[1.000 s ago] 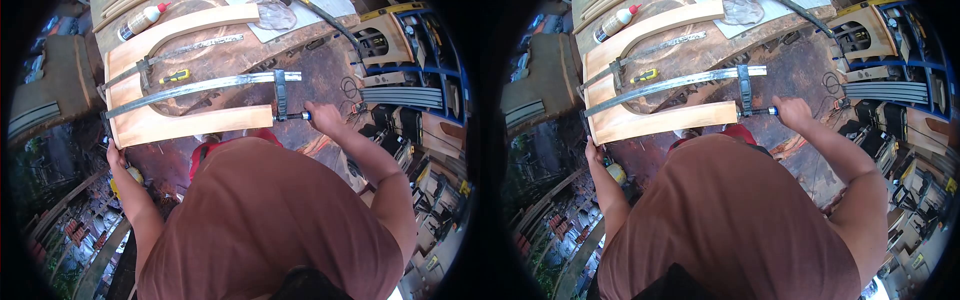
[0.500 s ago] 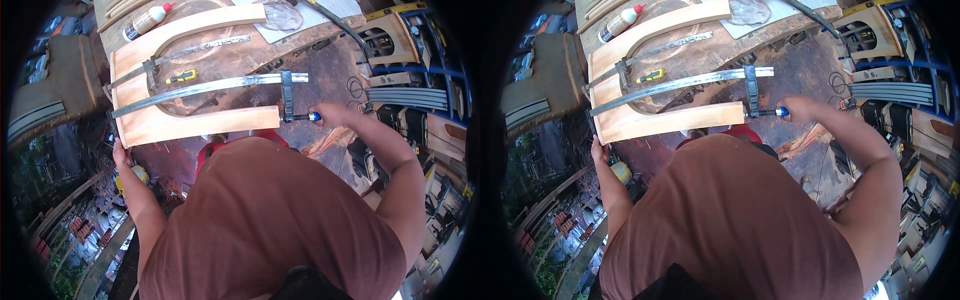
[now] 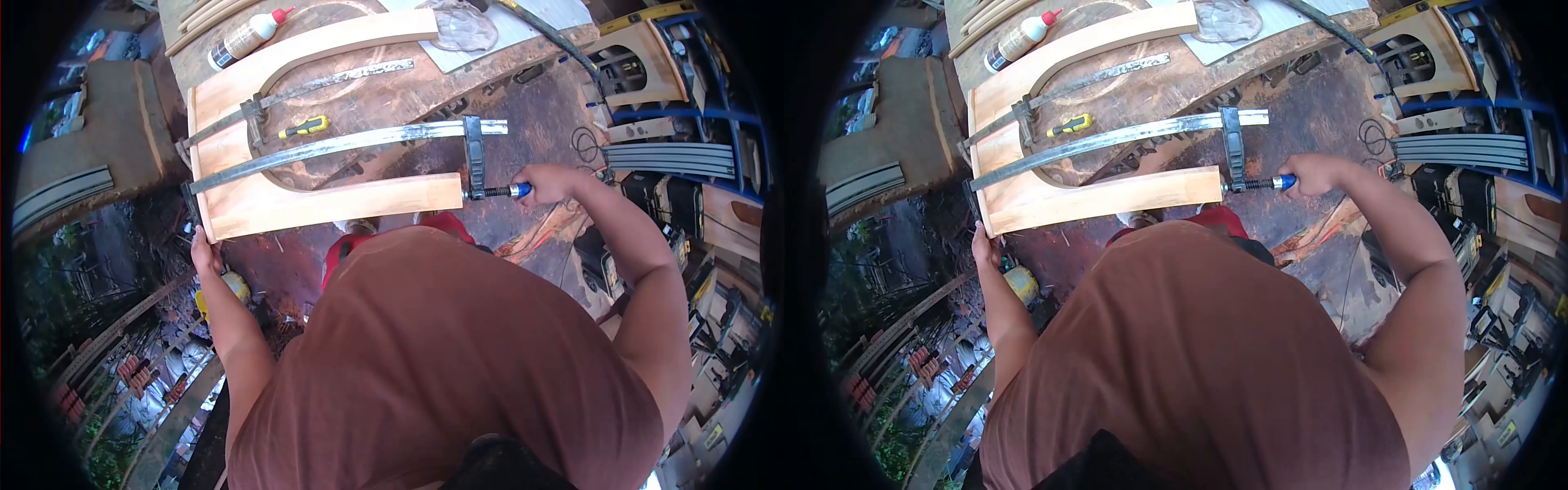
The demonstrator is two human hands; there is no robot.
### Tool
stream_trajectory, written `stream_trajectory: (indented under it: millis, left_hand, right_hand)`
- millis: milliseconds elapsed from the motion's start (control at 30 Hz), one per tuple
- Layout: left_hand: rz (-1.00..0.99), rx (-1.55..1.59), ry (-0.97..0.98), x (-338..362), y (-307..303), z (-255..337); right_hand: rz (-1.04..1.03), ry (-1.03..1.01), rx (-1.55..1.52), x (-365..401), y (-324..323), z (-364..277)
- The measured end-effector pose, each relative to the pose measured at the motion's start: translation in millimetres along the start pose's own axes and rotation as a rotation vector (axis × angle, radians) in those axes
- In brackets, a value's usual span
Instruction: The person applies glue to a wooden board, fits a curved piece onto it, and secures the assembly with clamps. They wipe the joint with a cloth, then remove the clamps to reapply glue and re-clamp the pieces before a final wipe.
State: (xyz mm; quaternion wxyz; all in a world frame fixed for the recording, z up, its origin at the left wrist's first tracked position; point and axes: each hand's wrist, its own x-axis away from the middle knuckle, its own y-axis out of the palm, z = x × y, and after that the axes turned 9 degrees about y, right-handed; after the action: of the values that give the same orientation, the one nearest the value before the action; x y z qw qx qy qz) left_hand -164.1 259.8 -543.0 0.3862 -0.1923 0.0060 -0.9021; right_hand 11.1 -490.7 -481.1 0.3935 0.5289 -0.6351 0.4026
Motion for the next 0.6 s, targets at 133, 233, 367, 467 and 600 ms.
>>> stream_trajectory:
  millis: [133, 233, 367, 467, 600]
  left_hand:
    - [-0.015, -0.009, 0.009, -2, -2, -4]
    - [-0.01, 0.002, 0.003, 0, -1, -4]
    - [-0.016, -0.007, 0.005, 1, 0, -2]
    - [-0.004, -0.02, 0.034, 0, 1, -4]
    - [0.004, -0.057, 0.068, 1, 1, -7]
  right_hand:
    - [0.686, -0.118, 0.449, 5, 43, 7]
    - [0.902, -0.19, 0.446, 6, 47, 8]
    - [0.788, -0.062, 0.395, 15, 42, -5]
    - [0.756, -0.082, 0.391, 12, 40, 2]
    - [0.639, -0.083, 0.345, 7, 29, 7]
